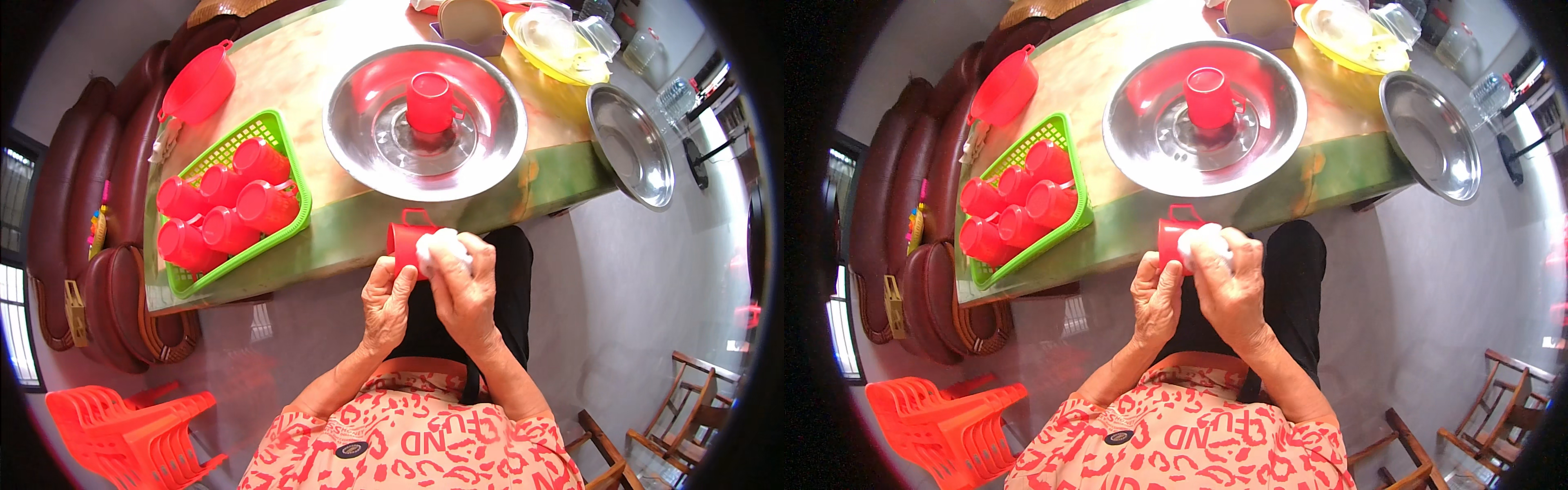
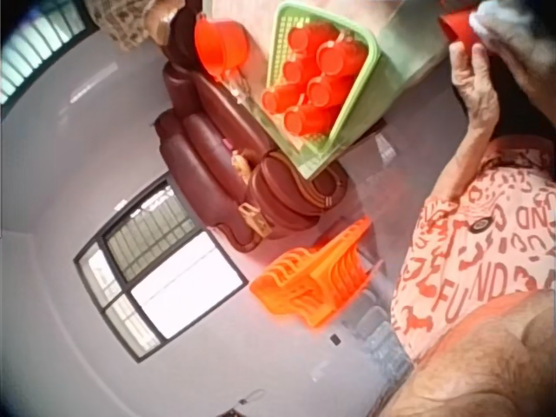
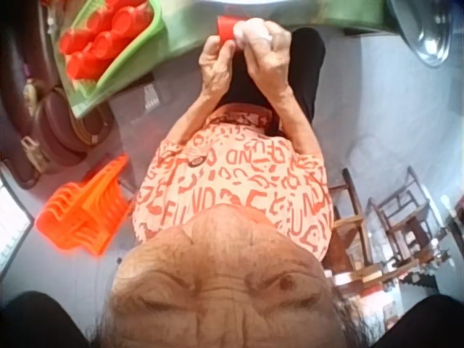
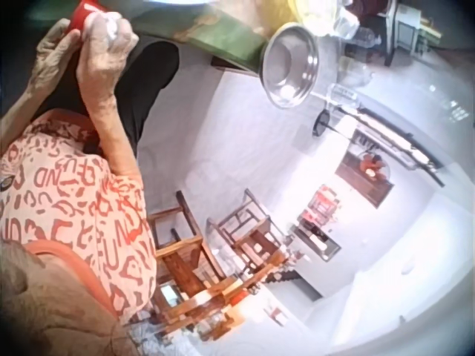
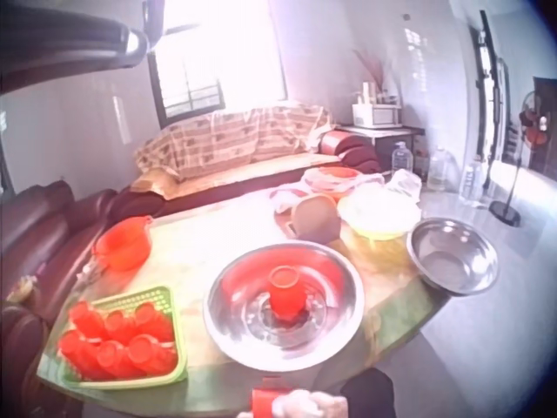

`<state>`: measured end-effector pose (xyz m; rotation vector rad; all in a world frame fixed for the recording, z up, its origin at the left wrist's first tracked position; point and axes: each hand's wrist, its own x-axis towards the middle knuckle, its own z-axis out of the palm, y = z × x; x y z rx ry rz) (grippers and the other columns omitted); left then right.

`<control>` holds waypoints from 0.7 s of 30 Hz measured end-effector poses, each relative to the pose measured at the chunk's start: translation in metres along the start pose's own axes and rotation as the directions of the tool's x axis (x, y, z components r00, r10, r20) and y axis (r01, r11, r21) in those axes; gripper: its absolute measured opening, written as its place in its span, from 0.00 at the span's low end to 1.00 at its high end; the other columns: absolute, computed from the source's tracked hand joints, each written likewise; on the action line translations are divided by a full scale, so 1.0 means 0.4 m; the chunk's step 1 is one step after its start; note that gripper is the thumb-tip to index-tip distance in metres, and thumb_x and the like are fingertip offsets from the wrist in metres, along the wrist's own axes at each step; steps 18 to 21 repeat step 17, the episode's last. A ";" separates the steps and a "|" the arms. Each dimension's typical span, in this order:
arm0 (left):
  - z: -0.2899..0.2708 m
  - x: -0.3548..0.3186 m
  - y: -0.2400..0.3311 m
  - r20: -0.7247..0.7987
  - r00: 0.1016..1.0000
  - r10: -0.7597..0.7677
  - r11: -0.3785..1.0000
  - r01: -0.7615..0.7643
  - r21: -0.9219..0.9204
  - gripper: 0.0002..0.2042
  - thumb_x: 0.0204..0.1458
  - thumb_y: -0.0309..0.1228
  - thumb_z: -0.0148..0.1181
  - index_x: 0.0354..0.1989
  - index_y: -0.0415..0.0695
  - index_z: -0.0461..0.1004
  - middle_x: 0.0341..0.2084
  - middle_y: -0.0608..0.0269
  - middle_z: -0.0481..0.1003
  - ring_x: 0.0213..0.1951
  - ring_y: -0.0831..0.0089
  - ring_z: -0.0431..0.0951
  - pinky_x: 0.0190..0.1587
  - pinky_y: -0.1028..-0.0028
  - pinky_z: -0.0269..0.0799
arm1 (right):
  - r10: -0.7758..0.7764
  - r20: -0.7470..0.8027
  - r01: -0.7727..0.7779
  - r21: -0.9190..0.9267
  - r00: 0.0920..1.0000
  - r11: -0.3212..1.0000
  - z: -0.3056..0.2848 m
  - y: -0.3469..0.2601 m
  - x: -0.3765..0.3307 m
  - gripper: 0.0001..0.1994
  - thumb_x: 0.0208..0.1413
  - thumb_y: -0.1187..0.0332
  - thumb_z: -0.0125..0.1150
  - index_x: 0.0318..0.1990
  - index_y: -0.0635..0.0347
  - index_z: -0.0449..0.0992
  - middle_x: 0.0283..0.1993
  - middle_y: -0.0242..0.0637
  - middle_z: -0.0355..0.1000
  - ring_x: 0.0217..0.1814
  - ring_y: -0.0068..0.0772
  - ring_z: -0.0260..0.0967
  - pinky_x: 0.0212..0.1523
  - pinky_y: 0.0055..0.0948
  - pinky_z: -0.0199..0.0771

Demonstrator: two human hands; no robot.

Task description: The person wipes red plastic cups with a white cloth. They pick up a cup from a metal bowl, wipe the exterior and interior surfaces, and place the cup into a green plastic basket. This process is repeated for multiple cups.

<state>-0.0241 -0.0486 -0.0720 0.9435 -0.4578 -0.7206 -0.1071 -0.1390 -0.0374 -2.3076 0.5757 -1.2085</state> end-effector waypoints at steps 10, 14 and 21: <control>-0.039 0.046 0.100 0.304 0.736 -0.604 0.722 0.668 -0.182 0.22 0.59 0.33 0.49 0.62 0.45 0.60 0.54 0.62 0.68 0.54 0.70 0.72 0.47 0.61 0.77 | -0.059 0.025 0.062 -0.146 0.998 0.987 0.022 0.029 -0.012 0.19 0.40 0.81 0.63 0.44 0.59 0.77 0.46 0.47 0.64 0.43 0.46 0.63 0.41 0.39 0.69; -0.025 0.019 0.080 0.170 0.782 -0.599 0.759 0.623 -0.192 0.22 0.61 0.37 0.47 0.62 0.44 0.59 0.55 0.58 0.67 0.55 0.65 0.71 0.48 0.53 0.76 | -0.126 0.147 0.140 -0.083 0.981 0.987 0.023 0.030 -0.042 0.19 0.39 0.75 0.64 0.44 0.58 0.78 0.46 0.45 0.65 0.44 0.45 0.63 0.41 0.38 0.71; -0.009 -0.017 0.086 0.134 0.827 -0.547 0.803 0.563 -0.195 0.28 0.59 0.38 0.50 0.67 0.46 0.52 0.60 0.57 0.63 0.59 0.62 0.67 0.50 0.55 0.76 | -0.153 0.196 0.177 -0.113 0.968 0.978 0.001 0.002 -0.065 0.22 0.36 0.72 0.64 0.46 0.51 0.78 0.49 0.43 0.65 0.47 0.45 0.64 0.46 0.40 0.72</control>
